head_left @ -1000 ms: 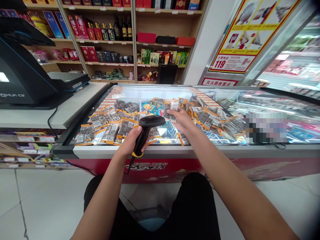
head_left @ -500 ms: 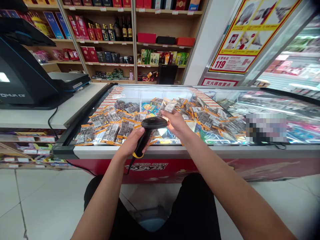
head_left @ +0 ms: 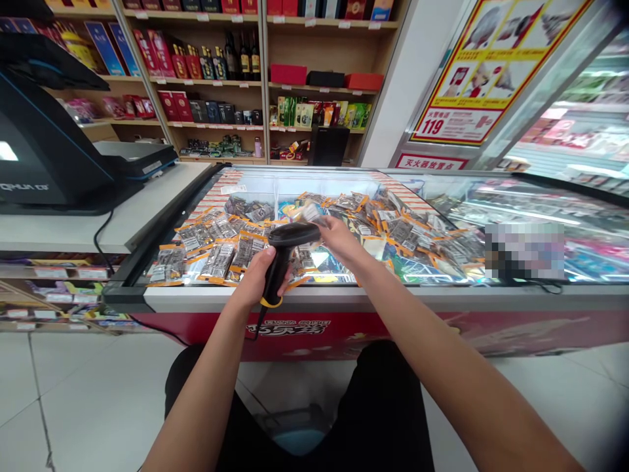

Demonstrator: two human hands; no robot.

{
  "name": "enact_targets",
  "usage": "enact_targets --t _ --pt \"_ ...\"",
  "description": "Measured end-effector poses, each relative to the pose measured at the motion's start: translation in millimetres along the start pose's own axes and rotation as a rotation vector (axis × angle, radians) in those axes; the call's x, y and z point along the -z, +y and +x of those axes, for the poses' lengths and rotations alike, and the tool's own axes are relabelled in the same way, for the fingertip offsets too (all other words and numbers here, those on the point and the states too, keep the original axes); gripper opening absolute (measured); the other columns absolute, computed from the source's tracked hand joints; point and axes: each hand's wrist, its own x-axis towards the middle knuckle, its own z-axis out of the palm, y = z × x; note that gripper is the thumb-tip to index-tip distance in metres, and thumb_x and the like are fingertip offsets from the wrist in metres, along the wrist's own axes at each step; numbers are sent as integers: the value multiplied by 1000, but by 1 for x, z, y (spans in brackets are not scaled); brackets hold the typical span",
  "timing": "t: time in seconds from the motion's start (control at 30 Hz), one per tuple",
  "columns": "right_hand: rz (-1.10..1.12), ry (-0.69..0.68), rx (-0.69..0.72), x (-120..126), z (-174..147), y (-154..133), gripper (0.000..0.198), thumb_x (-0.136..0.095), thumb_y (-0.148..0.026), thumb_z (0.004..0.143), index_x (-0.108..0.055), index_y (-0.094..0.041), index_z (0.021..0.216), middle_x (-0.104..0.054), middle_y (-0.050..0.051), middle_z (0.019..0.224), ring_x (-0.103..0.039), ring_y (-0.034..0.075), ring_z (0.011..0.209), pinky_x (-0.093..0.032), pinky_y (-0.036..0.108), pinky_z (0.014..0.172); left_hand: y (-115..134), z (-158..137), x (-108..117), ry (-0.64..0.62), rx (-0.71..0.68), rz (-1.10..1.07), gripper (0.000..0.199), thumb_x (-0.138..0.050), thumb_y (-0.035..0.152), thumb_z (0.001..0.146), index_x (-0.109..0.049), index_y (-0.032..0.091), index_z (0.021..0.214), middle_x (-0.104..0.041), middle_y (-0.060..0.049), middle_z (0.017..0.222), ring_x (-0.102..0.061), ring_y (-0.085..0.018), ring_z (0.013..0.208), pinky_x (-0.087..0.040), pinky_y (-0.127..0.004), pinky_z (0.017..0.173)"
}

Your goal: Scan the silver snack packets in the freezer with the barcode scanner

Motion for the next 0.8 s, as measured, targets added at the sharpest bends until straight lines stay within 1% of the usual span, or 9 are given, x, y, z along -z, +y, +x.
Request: enact_targets --t 0.07,0.1,0.2,0.3,0.47,0.57,0.67,0.73,0.8 --pt "-214 -75 48 4 7 2 36 -77 -60 94 -77 -24 100 -86 10 114 -77 34 117 -61 46 104 1 0 -1 19 -7 -13 76 -74 94 86 -63 19 97 -65 3 66 -50 -10 38 -39 -26 41" --pt "-304 -66 70 7 11 4 33 -74 -56 97 -79 -23 98 -86 11 116 -76 35 120 -59 49 108 1 0 -1 19 -6 -13 76 -75 94 86 -63 19 97 -65 3 66 -51 -10 38 -39 -26 41" --pt "-478 142 122 27 19 10 26 -70 -38 95 -86 -20 106 -87 14 122 -78 36 118 -58 53 113 1 0 -1 6 2 -1 76 -76 93 87 -63 19 97 -65 3 67 -53 -11 39 -41 -26 41" --pt "-529 274 143 57 19 17 34 -71 -26 87 -90 -18 115 -88 14 112 -81 35 103 -62 53 106 1 0 0 -15 -2 0 76 -75 94 89 -64 18 95 -65 2 68 -53 -10 39 -42 -26 42" --pt "-611 335 173 106 15 27 19 -78 -31 88 -90 -20 99 -89 13 102 -82 36 95 -64 53 101 2 -3 -2 -13 16 16 76 -73 92 92 -70 16 102 -67 1 69 -52 -10 40 -44 -26 44" --pt "-782 383 180 122 21 26 25 -72 -37 100 -90 -20 100 -88 15 101 -81 37 98 -63 53 101 4 -4 -2 -11 27 22 78 -74 93 90 -70 17 102 -67 1 69 -52 -10 40 -41 -26 43" --pt "-1022 376 207 128 38 22 41 -59 -41 113 -90 -14 115 -86 22 117 -78 41 116 -57 55 113 4 -3 -2 -29 17 17 77 -74 92 90 -70 17 104 -67 2 68 -52 -10 41 -41 -27 43" --pt "-1175 345 211 127 55 19 45 -60 -39 113 -85 -9 135 -81 26 135 -71 44 134 -49 58 124 4 -3 -1 -32 13 14 77 -74 92 91 -70 17 104 -67 2 68 -52 -10 41 -41 -27 43" --pt "-1274 309 145 124 74 17 52 -65 -38 111 -76 -7 152 -76 28 148 -63 47 147 -42 64 130 3 -2 -1 -27 18 13 77 -74 93 90 -69 17 101 -67 1 68 -52 -10 40 -40 -27 43"
